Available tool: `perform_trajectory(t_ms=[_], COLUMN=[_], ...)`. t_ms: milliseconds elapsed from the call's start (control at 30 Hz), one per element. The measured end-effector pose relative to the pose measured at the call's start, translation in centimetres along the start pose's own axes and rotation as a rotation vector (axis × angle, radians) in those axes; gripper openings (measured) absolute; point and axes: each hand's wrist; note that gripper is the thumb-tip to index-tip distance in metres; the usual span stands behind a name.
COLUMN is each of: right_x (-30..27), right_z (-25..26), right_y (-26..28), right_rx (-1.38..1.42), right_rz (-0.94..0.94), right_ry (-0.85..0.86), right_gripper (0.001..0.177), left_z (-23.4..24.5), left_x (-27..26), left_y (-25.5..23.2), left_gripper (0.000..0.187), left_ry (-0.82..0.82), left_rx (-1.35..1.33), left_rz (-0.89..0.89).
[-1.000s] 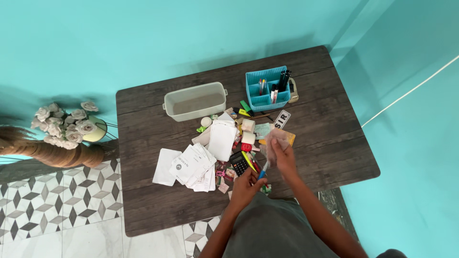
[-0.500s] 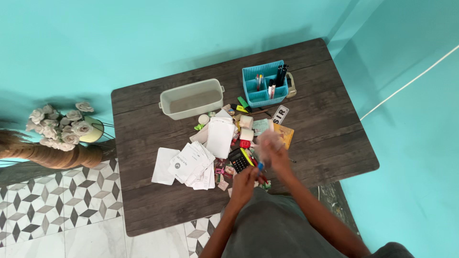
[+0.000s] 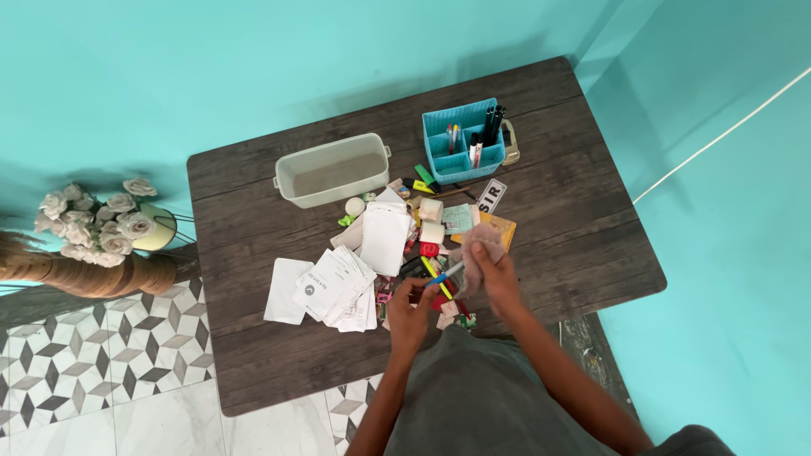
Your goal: The person sorts through a pile of clutter on a table, placing items such as pens, papers, a calculator, and a cloth into a blue storage bin and a gray container.
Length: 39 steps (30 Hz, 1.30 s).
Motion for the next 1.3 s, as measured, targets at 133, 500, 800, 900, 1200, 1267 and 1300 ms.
perform_trajectory(t_ms=[133, 500, 800, 900, 1200, 1267, 1300], right_x=[-1.3, -2.9, -0.2, 0.5, -1.1, -1.8, -2.0], right_z=[-0.4, 0.8, 6.7, 8.2, 4.4, 3.9, 3.8], right_y=[-1.0, -0.9, 0.3, 0.3, 1.1, 2.7, 3.2], right_rx=[0.041, 0.17, 0.242, 0.006, -0.565, -0.636, -0.649], right_rz=[-0.062, -0.185, -0.157, -0.2, -0.118, -0.137, -0.139], right_ry=[0.066, 0.113, -0.05, -0.041, 0.308, 0.294, 0.31], right_gripper=[0.037, 0.04, 0.046, 0.045, 0.048, 0.048, 0.047], left_z=[-0.3, -1.7, 1.3, 0.6, -5.3, -5.7, -5.9], left_x=[0.6, -0.8, 2.2, 3.0, 3.5, 3.5, 3.4], left_y=[-0.5, 1.8, 1.8, 0.5, -0.9, -0.6, -0.3], left_gripper=[0.017, 0.019, 0.018, 0.02, 0.034, 0.032, 0.032], left_ry=[0.096, 0.087, 0.014, 0.146, 0.166, 0.168, 0.167], left_rx=[-0.075, -0.013, -0.435, -0.293, 0.229, 0.165, 0.135], left_rz=[0.037, 0.031, 0.086, 0.061, -0.384, -0.237, -0.162])
Point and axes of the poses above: each hand's wrist, its own x-axis towards the middle knuckle, its own z-axis out of the back of the hand, y = z × x, and after that the axes turned 14 degrees about -z, right-handed
